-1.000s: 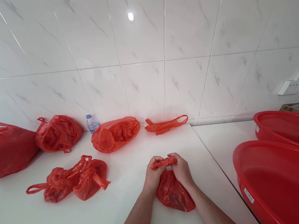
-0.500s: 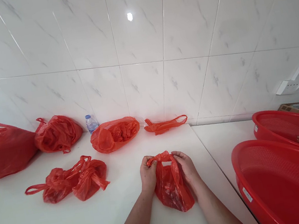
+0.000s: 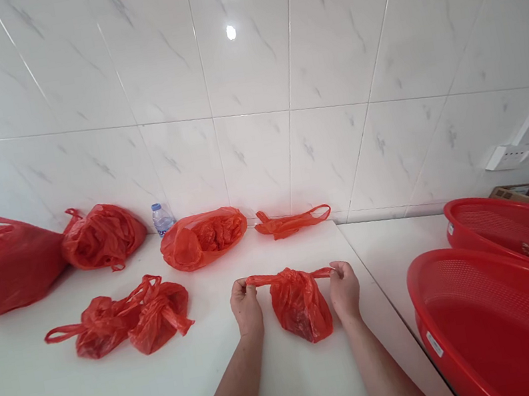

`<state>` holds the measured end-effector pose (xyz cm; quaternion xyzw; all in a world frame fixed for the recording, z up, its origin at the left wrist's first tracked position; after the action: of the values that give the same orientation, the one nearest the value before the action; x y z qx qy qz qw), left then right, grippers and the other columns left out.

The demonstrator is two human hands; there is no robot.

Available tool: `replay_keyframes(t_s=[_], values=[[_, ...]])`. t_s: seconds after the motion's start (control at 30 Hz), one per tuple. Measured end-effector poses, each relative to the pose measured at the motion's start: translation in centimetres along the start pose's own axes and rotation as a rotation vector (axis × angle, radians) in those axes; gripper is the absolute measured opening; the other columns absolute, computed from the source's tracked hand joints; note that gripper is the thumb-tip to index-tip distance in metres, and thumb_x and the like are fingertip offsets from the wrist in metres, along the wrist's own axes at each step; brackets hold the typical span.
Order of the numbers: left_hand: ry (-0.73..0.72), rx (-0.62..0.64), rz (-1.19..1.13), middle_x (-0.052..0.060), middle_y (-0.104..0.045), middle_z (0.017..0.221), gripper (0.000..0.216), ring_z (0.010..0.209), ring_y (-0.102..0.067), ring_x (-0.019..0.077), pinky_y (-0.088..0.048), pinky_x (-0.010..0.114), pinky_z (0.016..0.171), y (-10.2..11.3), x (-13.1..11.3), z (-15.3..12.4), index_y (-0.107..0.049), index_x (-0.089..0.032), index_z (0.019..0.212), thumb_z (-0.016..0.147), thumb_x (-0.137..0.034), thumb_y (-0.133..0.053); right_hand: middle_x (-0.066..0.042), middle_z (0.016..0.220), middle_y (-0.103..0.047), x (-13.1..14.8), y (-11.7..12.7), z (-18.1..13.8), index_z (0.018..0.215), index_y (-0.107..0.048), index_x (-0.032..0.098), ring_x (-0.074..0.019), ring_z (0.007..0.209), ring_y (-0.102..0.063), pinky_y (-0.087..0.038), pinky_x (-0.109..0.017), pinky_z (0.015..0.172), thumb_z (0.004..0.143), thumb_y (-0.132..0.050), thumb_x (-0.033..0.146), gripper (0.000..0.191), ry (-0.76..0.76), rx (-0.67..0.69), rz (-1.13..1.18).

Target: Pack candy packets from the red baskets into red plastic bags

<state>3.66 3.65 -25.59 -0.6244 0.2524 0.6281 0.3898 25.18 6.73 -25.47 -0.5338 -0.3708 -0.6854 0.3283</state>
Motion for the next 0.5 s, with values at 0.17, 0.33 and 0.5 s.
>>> replay_keyframes(t_s=[0.17, 0.33, 0.5], values=[[0.016, 0.019, -0.007, -0.001, -0.057, 0.078, 0.019, 0.074, -0.051, 0.0142, -0.042, 0.028, 0.072, 0.0, 0.5, 0.2, -0.055, -0.02, 0.075, 0.077, -0.039, -0.056, -0.007, 0.098, -0.064, -0.4, 0.1, 0.3, 0.091, -0.057, 0.022, -0.0226, 0.089, -0.058, -0.043, -0.032, 0.074, 0.075, -0.045, 0.031, 0.023, -0.009, -0.023, 0.0], [-0.099, 0.02, 0.086, 0.003, -0.059, 0.098, 0.02, 0.095, -0.054, 0.0194, -0.042, 0.035, 0.087, 0.0, 0.2, 0.3, -0.057, -0.023, 0.094, 0.074, -0.022, -0.054, -0.007, 0.099, -0.065, -0.2, 0.3, 0.1, 0.093, -0.059, 0.021, -0.0219, 0.088, -0.059, -0.044, -0.03, 0.073, 0.075, -0.048, 0.033, 0.024, -0.022, 0.007, 0.001], [-0.512, 0.192, 0.293, 0.01, -0.044, 0.135, 0.048, 0.13, -0.033, 0.0296, -0.023, 0.047, 0.108, -1.3, -1.5, -2.1, -0.057, -0.026, 0.117, 0.07, -0.021, -0.063, -0.002, 0.081, -0.065, 0.7, -0.7, -1.2, 0.083, -0.06, 0.023, -0.0197, 0.074, -0.056, -0.042, -0.028, 0.064, 0.08, -0.049, 0.048, 0.027, 0.075, 0.232, -0.03]])
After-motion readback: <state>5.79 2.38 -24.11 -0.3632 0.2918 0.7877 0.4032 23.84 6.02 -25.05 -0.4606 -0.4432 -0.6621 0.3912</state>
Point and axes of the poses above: each hand's wrist, its own z-axis towards the middle knuckle, its own y-axis out of the back of the hand, x = y × z, the point moved 1 cm from there along z, towards the middle knuckle
